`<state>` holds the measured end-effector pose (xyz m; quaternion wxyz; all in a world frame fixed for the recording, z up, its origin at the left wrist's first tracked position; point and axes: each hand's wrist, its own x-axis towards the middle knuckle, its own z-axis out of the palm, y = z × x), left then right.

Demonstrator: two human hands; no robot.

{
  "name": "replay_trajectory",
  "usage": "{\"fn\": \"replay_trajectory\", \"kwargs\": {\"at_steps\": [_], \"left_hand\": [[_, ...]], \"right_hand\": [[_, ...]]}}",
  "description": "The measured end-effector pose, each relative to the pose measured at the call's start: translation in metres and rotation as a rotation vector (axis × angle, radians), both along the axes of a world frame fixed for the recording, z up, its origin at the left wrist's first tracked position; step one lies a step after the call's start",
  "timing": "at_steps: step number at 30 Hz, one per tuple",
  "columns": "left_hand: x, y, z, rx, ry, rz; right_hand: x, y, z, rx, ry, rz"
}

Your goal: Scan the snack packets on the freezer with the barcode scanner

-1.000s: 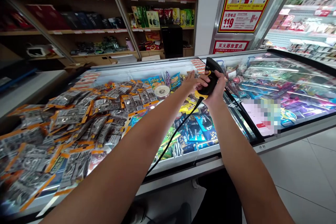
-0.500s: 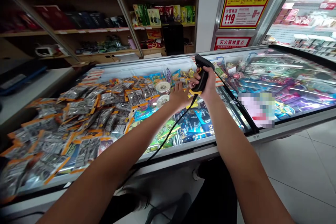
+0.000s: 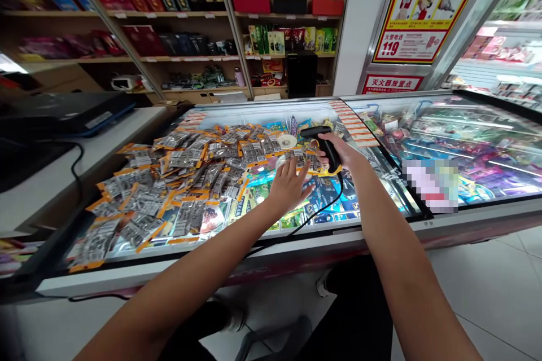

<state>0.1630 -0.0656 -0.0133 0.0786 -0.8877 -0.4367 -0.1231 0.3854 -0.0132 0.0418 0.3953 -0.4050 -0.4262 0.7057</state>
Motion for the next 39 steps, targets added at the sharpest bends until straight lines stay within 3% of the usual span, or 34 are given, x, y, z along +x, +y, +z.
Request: {"fn": "replay_trajectory", "kwargs": {"at_steps": [3, 8, 14, 26, 29, 34, 39], "left_hand": [[-0.004, -0.005, -0.003, -0.005, -0.007, 0.001], [-0.008, -0.003, -0.005, -0.175, 0.023, 0.037], [-0.008, -0.002, -0.004, -0.296, 0.008, 0.044], [-0.01, -0.003, -0.008, -0.253, -0.031, 0.022], [-0.011, -0.004, -0.01, -0.147, -0.038, -0.042], [-0.014, -0.003, -0.014, -0.024, -0.021, -0.278], [-0.013, 0.002, -0.016, -0.011, -0.03, -0.367]], "right_hand": [[-0.004, -0.012, -0.001, -0.045, -0.108, 0.027], [-0.015, -0.04, -0.008, -0.064, -0.231, -0.058], [-0.026, -0.067, -0.006, -0.049, -0.339, 0.008], [-0.03, -0.09, 0.004, -0.041, -0.315, -0.113], [-0.023, -0.095, 0.009, -0.033, -0.312, -0.221], [-0.007, -0.096, 0.011, -0.031, -0.362, -0.335], [-0.005, -0.089, 0.015, -0.098, -0.316, -0.294]]}}
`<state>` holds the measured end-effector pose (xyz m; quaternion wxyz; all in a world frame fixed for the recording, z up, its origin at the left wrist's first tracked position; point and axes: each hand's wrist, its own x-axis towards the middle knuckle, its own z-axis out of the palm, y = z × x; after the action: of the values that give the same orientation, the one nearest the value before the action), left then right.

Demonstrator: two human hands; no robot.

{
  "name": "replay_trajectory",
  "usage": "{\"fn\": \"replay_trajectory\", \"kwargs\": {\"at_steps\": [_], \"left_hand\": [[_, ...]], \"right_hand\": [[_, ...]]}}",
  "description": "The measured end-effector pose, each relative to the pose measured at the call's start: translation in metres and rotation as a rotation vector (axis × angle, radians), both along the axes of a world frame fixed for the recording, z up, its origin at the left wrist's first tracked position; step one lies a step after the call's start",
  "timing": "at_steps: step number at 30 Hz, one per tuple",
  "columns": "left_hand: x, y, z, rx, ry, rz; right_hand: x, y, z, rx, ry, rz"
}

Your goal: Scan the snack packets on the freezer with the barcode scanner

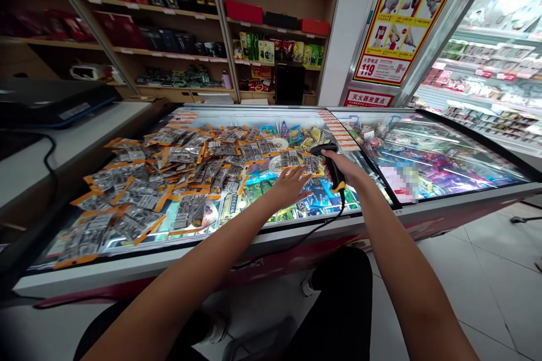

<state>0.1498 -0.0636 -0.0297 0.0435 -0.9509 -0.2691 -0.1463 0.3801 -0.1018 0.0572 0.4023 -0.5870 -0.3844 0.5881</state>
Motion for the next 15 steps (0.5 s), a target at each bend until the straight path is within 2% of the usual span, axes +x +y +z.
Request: {"fn": "replay_trajectory", "kwargs": {"at_steps": [15], "left_hand": [[0.0002, 0.0023, -0.0024, -0.025, 0.017, 0.009]], "right_hand": [[-0.0063, 0.0012, 0.0049, -0.003, 0.024, 0.025]]}}
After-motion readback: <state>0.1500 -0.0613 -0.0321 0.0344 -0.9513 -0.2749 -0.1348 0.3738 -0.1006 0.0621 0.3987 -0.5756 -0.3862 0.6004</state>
